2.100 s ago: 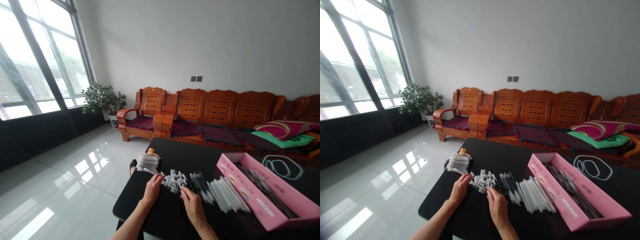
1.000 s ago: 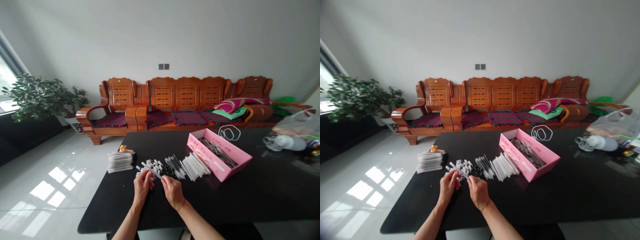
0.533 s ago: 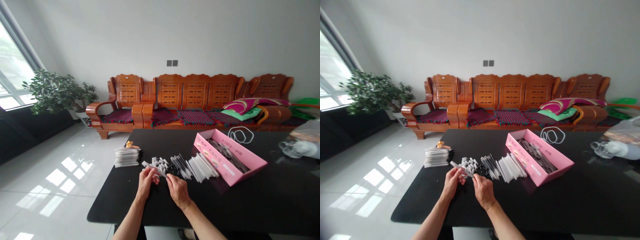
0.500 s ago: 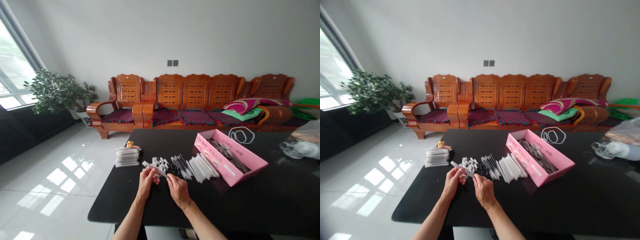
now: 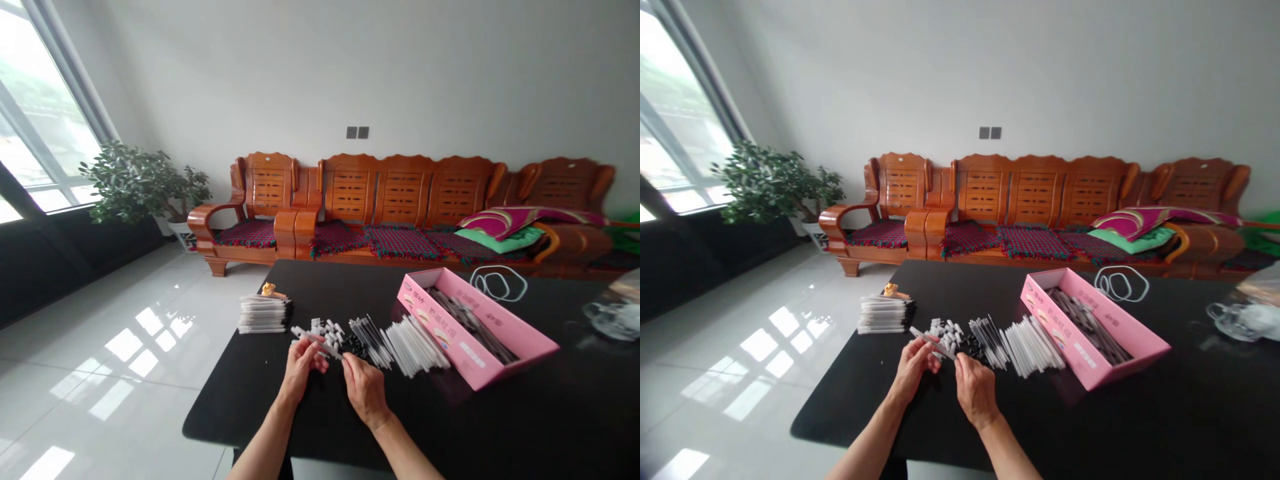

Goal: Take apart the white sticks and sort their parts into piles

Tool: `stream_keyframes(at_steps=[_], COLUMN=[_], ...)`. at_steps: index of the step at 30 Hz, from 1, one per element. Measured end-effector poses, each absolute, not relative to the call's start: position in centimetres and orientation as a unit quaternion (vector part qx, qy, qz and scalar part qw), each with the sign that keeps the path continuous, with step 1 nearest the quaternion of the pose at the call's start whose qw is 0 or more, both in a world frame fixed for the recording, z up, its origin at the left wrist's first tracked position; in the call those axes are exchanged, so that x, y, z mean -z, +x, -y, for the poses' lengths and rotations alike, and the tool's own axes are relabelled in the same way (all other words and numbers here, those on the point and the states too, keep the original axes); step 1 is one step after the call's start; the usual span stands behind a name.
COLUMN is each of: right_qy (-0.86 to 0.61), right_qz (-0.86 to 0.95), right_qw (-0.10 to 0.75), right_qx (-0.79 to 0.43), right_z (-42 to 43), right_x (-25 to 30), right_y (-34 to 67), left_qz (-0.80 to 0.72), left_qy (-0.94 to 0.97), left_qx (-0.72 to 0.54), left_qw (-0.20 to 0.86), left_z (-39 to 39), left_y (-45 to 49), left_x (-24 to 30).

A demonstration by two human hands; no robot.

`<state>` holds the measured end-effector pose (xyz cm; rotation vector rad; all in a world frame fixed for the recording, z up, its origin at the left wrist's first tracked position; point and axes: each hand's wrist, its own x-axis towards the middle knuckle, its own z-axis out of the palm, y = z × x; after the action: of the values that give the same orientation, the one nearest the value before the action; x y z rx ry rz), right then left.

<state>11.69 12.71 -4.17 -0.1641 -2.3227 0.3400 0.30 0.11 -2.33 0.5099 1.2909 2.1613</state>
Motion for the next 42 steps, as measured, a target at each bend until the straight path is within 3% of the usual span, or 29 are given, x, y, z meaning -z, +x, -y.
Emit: stream_keyframes(at_steps=[29, 42], right_qy=[-0.037, -0.042], right_qz=[0.912, 0.923], right_qw=[0.396, 0.362], right_qx=[-0.097, -0.127], right_z=[-12.78, -12.69], right_x=[4.59, 4.05], right_y=[11.64, 11.86], left_qz=[-0.519, -0.511], left_qy=[0.196, 0.186], left_qx=[-0.782, -0.787], left_qw=[0.283, 0.291], left_z=[-0.68, -0.47], left_y=[0.05, -0.24], left_x=[2.54, 2.91])
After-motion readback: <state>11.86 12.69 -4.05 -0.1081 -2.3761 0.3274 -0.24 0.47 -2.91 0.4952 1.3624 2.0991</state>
